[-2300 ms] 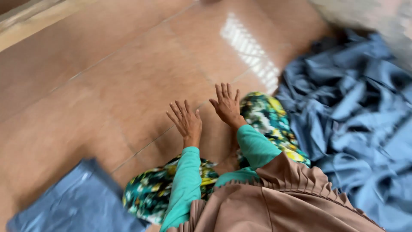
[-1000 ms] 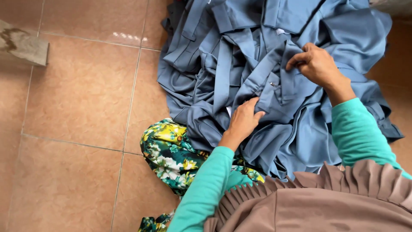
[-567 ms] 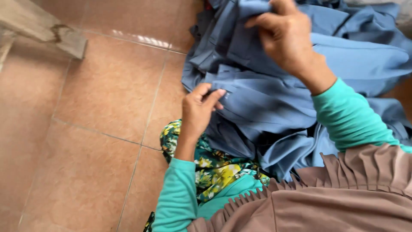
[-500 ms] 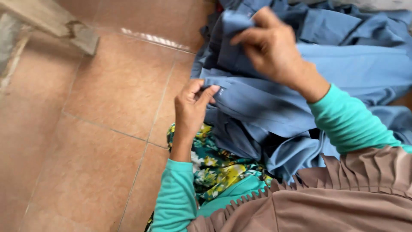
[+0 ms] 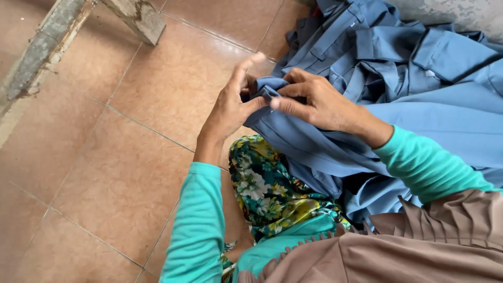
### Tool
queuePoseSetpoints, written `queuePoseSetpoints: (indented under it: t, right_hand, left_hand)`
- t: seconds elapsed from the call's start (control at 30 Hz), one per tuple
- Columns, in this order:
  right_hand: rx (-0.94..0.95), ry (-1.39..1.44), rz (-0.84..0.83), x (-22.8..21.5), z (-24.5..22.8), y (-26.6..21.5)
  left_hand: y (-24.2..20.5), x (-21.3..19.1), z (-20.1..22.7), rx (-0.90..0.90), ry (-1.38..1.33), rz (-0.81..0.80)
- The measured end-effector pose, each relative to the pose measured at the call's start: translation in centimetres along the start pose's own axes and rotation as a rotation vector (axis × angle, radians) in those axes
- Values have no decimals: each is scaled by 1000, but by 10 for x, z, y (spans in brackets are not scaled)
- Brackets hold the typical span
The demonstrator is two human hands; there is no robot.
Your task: The person is folding blue trousers and stacking them neatly on the floor in a production environment.
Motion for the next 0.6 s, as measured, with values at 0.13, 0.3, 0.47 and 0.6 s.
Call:
queuePoseSetpoints:
  t: [0.13,0.3,0.47,0.6]
  right_hand:
    - [80,-144,-168,30,35,-21]
    - [268,-743,-405,56,106,-86]
    - [125,-858,-193,53,89,-75]
    - [-143,-1043,76,66,83,-81]
  left_hand:
    - [8,-16,-74,-2,246,-6]
    - [-6,-76,-143,-176,354,248]
    - [-14,-90,-147,-366,-94,309]
    - [-34,-151,-167,-284,-325,548]
Point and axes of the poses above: each hand's wrist, its own y-axis towards the middle knuckle, its own x-axis out of the palm, z = x × y, the point moved 5 cm from there along y, towards the middle knuckle, and after that the axes turned 8 degrees about -y, right-handed, at the moved point
